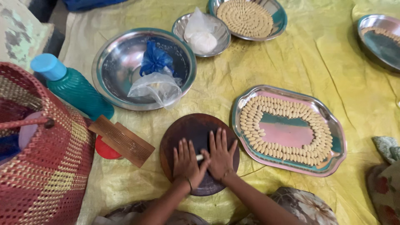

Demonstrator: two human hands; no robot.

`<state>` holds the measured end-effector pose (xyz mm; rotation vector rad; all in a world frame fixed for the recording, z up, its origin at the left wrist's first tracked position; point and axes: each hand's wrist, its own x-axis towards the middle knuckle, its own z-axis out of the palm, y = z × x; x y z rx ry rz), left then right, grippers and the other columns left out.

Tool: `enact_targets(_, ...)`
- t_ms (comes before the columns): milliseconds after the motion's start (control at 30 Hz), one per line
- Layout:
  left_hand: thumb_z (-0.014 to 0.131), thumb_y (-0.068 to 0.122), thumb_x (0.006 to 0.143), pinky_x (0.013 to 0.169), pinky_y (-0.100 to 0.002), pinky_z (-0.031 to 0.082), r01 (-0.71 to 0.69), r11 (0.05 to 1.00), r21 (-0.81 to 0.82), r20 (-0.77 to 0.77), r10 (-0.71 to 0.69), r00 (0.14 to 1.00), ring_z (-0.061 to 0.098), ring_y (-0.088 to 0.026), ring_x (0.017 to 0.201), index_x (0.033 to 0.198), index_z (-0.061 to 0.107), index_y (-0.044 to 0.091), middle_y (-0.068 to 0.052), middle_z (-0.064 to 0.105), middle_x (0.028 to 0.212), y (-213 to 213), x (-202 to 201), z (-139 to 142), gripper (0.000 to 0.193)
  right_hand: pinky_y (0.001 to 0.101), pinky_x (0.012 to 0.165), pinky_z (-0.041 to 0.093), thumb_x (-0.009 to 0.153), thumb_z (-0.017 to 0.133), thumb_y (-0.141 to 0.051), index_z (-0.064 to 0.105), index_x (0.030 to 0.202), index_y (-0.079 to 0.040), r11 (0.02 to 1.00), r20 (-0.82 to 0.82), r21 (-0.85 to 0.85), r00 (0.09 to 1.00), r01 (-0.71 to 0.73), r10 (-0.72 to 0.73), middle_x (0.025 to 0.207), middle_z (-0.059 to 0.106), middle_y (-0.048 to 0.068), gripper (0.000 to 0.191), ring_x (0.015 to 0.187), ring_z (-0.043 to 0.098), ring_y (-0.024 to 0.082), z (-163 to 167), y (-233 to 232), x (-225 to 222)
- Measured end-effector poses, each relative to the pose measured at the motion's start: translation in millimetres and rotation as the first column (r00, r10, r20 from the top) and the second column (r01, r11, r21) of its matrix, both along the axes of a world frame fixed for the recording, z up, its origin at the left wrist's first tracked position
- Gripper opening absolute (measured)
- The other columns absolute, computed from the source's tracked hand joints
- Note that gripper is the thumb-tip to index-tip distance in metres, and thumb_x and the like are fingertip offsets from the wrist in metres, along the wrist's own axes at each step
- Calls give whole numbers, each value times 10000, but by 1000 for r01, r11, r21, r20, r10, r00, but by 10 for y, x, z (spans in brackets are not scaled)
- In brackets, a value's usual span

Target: The person shapes dough into small pieces using a wooden grater and hands, placing them on a tray. The process involves rolling and cutting the dough into uniform shapes.

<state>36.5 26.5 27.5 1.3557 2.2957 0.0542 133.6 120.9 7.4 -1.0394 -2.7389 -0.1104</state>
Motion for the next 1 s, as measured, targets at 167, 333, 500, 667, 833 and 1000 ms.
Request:
enact_targets(167,308,708,947,1176,-633,-20,-41,993,113,-166,59,984,-43,-320,1559,1618,71,133,-182,-4,1687,509,-537,-27,915,727,1142,-22,1035,299,-583,205,1622,-95,987,-44,-107,991,118,-123,1688,78,210,770,1563,-6,349,79,501,-418)
enact_targets(333,345,702,972,1211,-638,24,-57,964,258,-220,116,969,66,-345,1552,1636,141,117,-194,124,1672,778,-806,-62,908,727,1166,-25,1030,325,-592,216,1631,-131,989,-23,-43,990,141,-142,1705,90,190,765,1582,4,319,127,739,-610)
enact_targets(500,459,705,920,1212,-622,93,80,920,383,-276,31,961,88,-345,1572,1589,195,35,-211,160,1677,486,-597,-124,983,738,1132,-17,1009,349,-598,224,1623,-129,994,-20,-106,1000,13,-15,1691,101,194,783,1567,15,342,61,599,-396)
enact_targets(667,476,671,927,1203,-632,56,145,981,129,-158,-124,980,12,-390,1541,1595,153,113,-188,86,1673,-146,-181,-91,928,749,1122,11,955,424,-613,261,1584,-136,978,40,-91,981,-187,191,1663,144,185,805,1548,63,321,-40,288,202)
enact_targets(833,467,673,950,1209,-637,-1,198,980,-31,-38,-199,979,-71,-355,1554,1608,56,87,-184,-31,1687,-610,161,-105,973,728,1132,17,920,498,-599,274,1556,-107,961,138,-179,962,-211,237,1658,161,154,834,1545,64,312,-81,-8,721)
enact_targets(1000,529,579,958,1171,-601,77,-193,893,408,91,170,981,70,-424,1501,1587,139,16,-241,151,1622,-551,167,-80,930,724,1125,16,884,511,-620,272,1538,-54,966,41,-122,971,-227,233,1637,168,190,898,1528,79,313,-39,-251,801)
